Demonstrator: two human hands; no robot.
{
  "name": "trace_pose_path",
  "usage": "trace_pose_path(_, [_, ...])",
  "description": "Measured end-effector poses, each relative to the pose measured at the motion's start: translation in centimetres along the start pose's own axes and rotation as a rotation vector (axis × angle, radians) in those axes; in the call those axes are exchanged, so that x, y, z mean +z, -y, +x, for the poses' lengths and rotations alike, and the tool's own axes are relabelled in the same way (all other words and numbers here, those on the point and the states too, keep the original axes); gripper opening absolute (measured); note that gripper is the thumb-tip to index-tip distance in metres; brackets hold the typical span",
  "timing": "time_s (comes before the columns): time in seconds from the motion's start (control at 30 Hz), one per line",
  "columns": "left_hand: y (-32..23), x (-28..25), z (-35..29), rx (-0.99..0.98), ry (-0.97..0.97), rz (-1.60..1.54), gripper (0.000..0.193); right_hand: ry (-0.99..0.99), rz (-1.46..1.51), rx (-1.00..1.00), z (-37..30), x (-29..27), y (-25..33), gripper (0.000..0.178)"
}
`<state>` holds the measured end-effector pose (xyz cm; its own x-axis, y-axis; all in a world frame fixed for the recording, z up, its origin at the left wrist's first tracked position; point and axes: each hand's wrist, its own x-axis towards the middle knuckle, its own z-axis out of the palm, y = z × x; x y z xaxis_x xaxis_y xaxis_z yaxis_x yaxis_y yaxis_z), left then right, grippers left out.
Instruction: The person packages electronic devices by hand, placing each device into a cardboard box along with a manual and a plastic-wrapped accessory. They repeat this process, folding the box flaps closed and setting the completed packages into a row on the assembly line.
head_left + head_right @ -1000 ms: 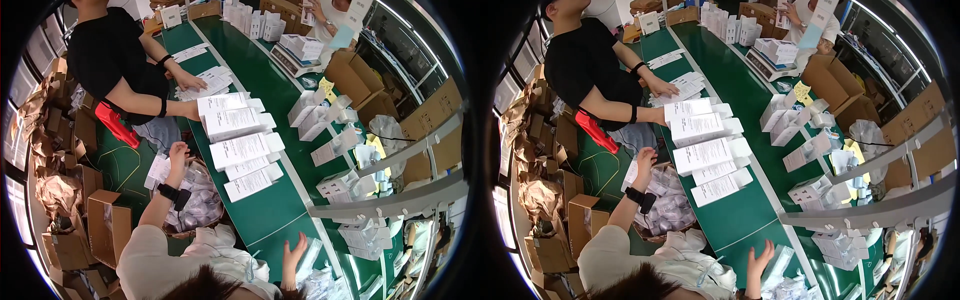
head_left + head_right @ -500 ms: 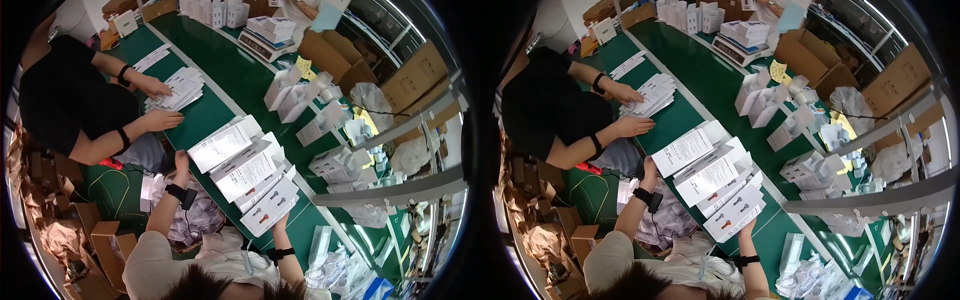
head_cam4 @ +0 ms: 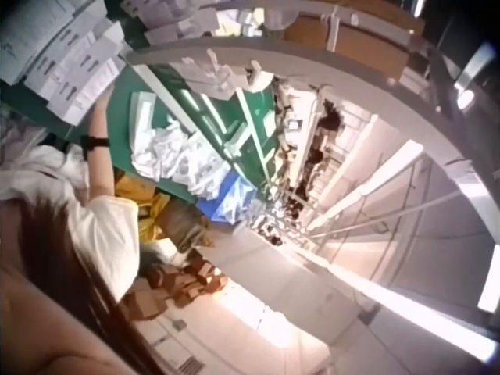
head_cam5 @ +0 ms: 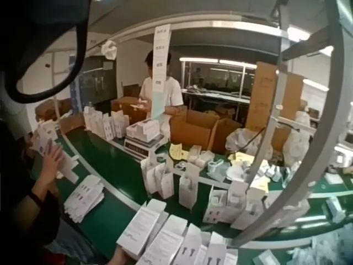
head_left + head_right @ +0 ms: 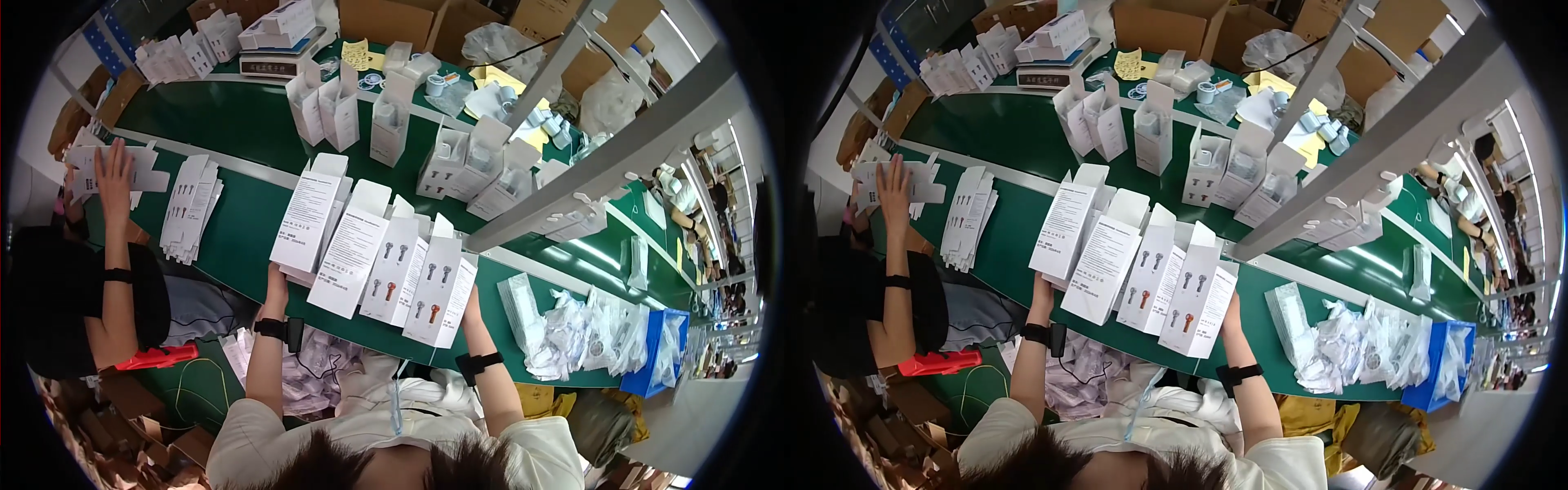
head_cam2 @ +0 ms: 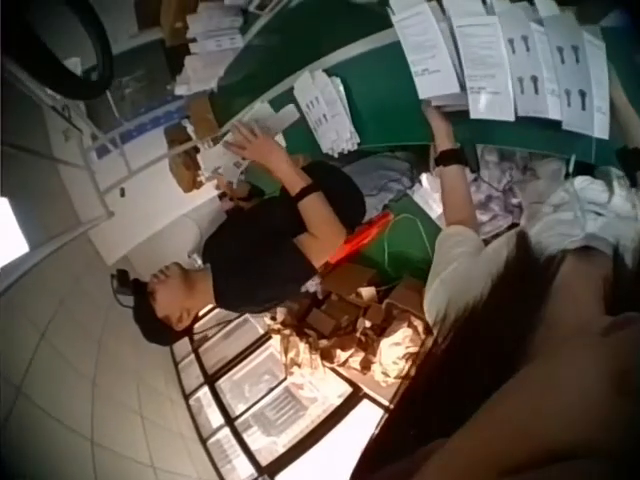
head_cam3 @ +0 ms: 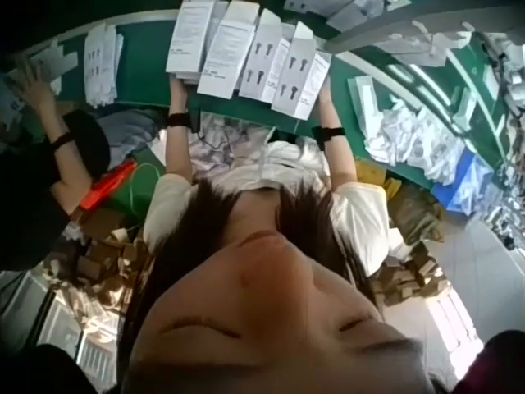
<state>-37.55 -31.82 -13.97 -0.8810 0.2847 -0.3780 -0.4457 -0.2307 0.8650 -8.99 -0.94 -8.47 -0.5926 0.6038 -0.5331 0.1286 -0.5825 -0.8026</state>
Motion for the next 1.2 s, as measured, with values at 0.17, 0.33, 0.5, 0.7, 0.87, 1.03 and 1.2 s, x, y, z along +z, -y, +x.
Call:
trace_pose_path(0.17, [-3.8, 3.3, -2.5, 0.069, -0.054, 0.239, 0.029, -0.071, 0.505, -0.002, -0.8, -4.6, 2.0, 0.04])
trace_pose_path(0.33, [-10.7, 6.9, -6.7, 0.84, -0.366, 0.538, 0.018, 0.026, 0.431, -0.025, -3.6, -3.4, 3.8, 0.041])
trace_pose_path(0.5, [-13.7, 17.6, -16.6, 1.262, -0.172, 0.961, 0.021, 0.143, 0.042, -0.135, -4.2, -2.6, 4.2, 0.049])
trace_pose_path(0.7, [-6.5, 27.9, -24.4, 0.596, 0.627, 0.604, 0.057, 0.111, -0.016, -0.231, -11.0, -4.5, 8.4, 0.046])
trace_pose_path(0.87, [1.6, 32.9, -26.3, 0.337, 0.728, 0.603, 0.105, 0.257, -0.164, -0.571, -14.1, -10.3, 9.1, 0.048])
trace_pose_path(1.03, [5.3, 35.1, -26.2, 0.348, 0.651, 0.444, 0.111, -0.045, -0.885, -0.691, -6.2, -18.6, 8.6, 0.062])
trace_pose_path(1.2, [7.4, 36.3, -27.0, 0.383, 0.631, 0.357, 0.101, -0.177, -1.513, -0.256, -0.8, -18.6, 7.2, 0.08])
